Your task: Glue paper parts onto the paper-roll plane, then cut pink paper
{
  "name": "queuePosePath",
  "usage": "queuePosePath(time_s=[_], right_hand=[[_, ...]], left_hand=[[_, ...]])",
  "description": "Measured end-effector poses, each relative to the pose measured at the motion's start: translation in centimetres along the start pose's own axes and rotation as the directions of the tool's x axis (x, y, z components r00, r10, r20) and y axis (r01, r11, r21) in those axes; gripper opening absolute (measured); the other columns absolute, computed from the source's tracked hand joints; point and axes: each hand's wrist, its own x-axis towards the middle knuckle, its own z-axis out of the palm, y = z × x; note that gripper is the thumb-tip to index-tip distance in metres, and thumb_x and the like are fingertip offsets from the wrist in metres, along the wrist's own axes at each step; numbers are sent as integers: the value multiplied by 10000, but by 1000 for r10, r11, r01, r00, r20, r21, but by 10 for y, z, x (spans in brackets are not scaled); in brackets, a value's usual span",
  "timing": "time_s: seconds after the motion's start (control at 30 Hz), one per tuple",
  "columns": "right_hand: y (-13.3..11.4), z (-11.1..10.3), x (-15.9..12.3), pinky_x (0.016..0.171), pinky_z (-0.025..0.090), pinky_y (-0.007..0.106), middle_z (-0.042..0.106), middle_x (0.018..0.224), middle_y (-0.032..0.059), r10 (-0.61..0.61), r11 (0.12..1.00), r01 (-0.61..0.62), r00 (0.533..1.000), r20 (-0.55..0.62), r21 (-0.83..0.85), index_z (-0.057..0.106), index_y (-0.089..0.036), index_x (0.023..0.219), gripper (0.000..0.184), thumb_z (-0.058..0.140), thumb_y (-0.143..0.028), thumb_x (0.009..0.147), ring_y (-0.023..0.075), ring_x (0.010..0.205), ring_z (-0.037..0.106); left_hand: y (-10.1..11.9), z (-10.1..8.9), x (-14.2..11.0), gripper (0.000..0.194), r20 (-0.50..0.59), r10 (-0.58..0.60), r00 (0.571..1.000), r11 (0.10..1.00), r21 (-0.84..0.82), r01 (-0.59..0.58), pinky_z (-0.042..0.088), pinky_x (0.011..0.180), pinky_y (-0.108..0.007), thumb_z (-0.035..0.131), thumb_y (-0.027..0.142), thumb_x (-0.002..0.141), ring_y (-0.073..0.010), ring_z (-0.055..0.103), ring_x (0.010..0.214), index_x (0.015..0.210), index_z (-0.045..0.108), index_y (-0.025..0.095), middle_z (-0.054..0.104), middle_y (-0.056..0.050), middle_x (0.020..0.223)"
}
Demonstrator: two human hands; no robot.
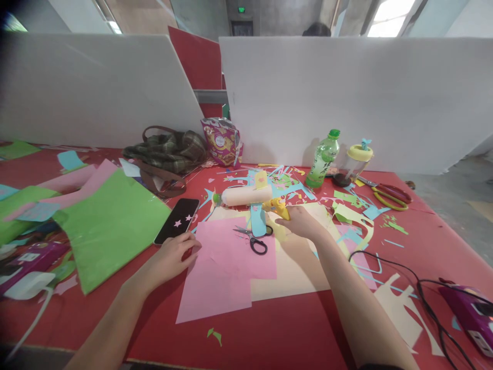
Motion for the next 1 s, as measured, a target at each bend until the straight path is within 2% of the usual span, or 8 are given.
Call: queuePosePath(time_s=[0.3,0.53,0.8,1.0], right_hand=[[1,-1,-1,444,365,245,509,580,-1,3,1000,-3,1000,7,-10,454,-200,623,171,482,-349,700,150,507,518],[5,0,0,460,388,240,558,676,23,-3,1000,3,1000,24,-26,495,-187,699,176,491,-363,695,153,555,544],[15,-7,1,470,351,256,524,633,25,19,991,-30,996,-84,-132,468,-193,652,271,487,-463,664,178,568,520],[16,-9,0,487,352,260,522,640,23,3,985,-22,994,-105,-173,458,-198,647,288,477,-485,657,179,578,521]], left_hand=[[-3,1,-5,237,44,-2,999,1000,-13,3,380,725,-314,368,214,748,-193,516,865,880,565,206,530,-48,923],[-4,2,-6,235,54,-14,998,1000,-6,14,384,707,-309,381,217,745,-191,520,836,902,555,210,527,-50,931],[-2,1,-6,214,54,-5,999,999,-31,7,379,693,-291,362,189,757,-174,522,791,833,562,188,525,-52,887],[2,3,-2,147,66,9,998,998,-63,-5,379,667,-263,386,180,748,-165,523,787,763,532,174,526,-49,878]])
